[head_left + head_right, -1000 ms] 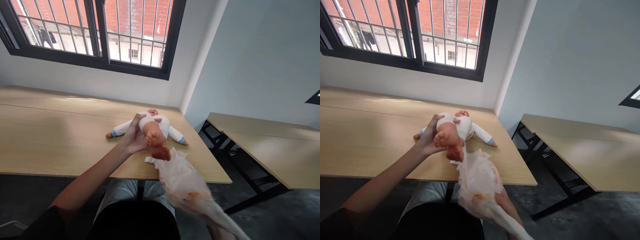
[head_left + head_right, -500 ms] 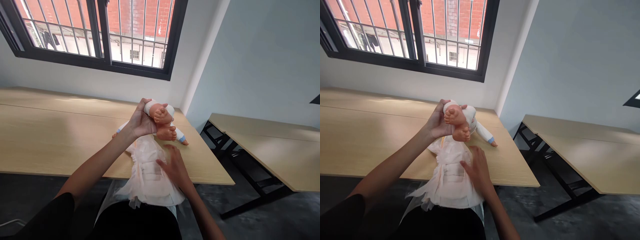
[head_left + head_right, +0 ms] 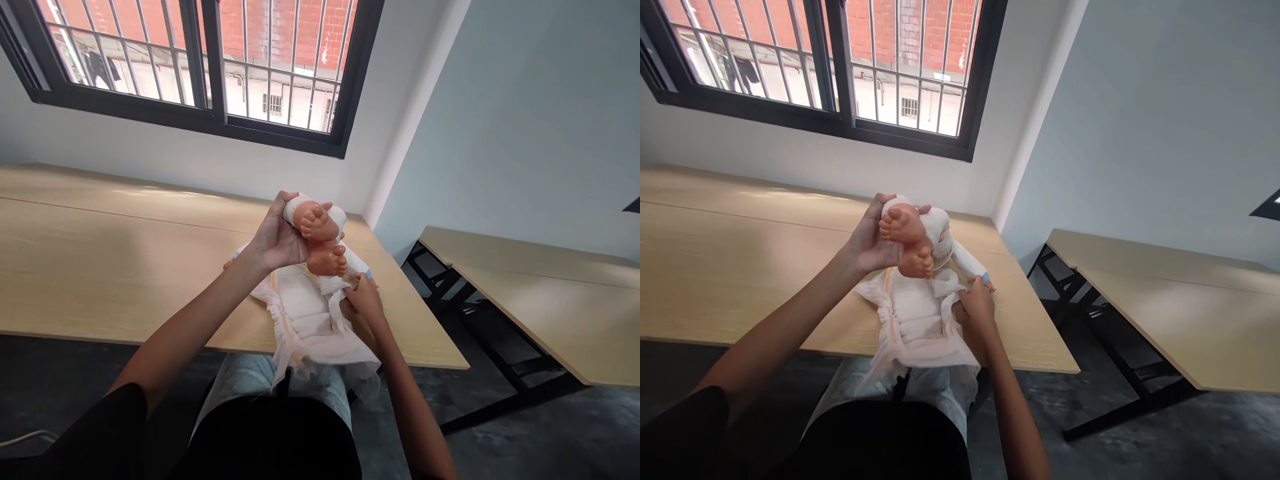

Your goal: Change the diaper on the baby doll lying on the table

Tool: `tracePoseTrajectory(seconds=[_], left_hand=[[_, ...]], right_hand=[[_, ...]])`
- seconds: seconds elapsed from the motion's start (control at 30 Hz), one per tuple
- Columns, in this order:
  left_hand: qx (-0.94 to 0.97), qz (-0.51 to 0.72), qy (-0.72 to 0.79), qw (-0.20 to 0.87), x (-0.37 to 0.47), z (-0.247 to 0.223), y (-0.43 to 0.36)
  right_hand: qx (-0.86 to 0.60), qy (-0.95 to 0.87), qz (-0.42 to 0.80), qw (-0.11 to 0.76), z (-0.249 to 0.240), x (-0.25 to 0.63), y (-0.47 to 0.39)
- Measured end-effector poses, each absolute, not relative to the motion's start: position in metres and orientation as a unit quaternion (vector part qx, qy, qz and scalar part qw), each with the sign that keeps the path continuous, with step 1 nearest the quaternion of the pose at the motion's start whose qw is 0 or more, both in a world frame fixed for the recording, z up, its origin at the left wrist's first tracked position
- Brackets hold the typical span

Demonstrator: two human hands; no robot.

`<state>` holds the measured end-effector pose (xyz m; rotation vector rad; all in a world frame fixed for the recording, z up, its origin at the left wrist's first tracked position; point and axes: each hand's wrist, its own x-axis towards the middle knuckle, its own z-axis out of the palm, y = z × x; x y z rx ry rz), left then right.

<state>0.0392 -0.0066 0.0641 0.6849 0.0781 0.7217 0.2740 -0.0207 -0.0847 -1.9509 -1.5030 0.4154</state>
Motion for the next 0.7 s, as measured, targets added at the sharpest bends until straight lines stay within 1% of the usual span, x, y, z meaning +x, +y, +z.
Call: tracePoseTrajectory(seconds=[0.1,0.13,0.2,0.27,0.3,0.37,0.43,0.5,0.63,0.7], left_hand=[[0.336,0.334,0.03,0.88,0.039,0.061,-0.004],[0.337,0.33,0.03,0.881,0.039,0.06,-0.003],[0.336,0.328,0.036,0.882,0.04,0.059,-0.003],[0.332,0.337,0.044,0.88,0.041,0.061,-0.004],[0.328,0.344,0.048,0.878,0.042,0.063,-0.004],[0.322,0.357,0.055,0.875,0.043,0.067,-0.004],[0.321,0.368,0.064,0.87,0.044,0.071,-0.004],[0.328,0.371,0.073,0.866,0.045,0.075,-0.003],[0.349,0.37,0.087,0.857,0.045,0.077,-0.004],[0.355,0.368,0.089,0.855,0.045,0.076,-0.005]], right_hand=[[-0.772,-0.583,0.07,0.243,-0.07,0.296,-0.034],[-0.774,-0.585,0.049,0.235,-0.064,0.298,-0.04],[-0.756,-0.604,0.008,0.252,-0.054,0.291,-0.051],[-0.675,-0.68,0.006,0.287,-0.047,0.273,-0.056],[-0.605,-0.739,0.029,0.295,-0.047,0.262,-0.056],[-0.45,-0.847,0.094,0.269,-0.049,0.24,-0.048],[-0.367,-0.895,0.125,0.22,-0.055,0.224,-0.033],[-0.376,-0.899,0.134,0.179,-0.061,0.215,-0.017],[-0.507,-0.845,0.149,0.082,-0.069,0.208,-0.007],[-0.561,-0.814,0.142,0.047,-0.073,0.204,-0.012]])
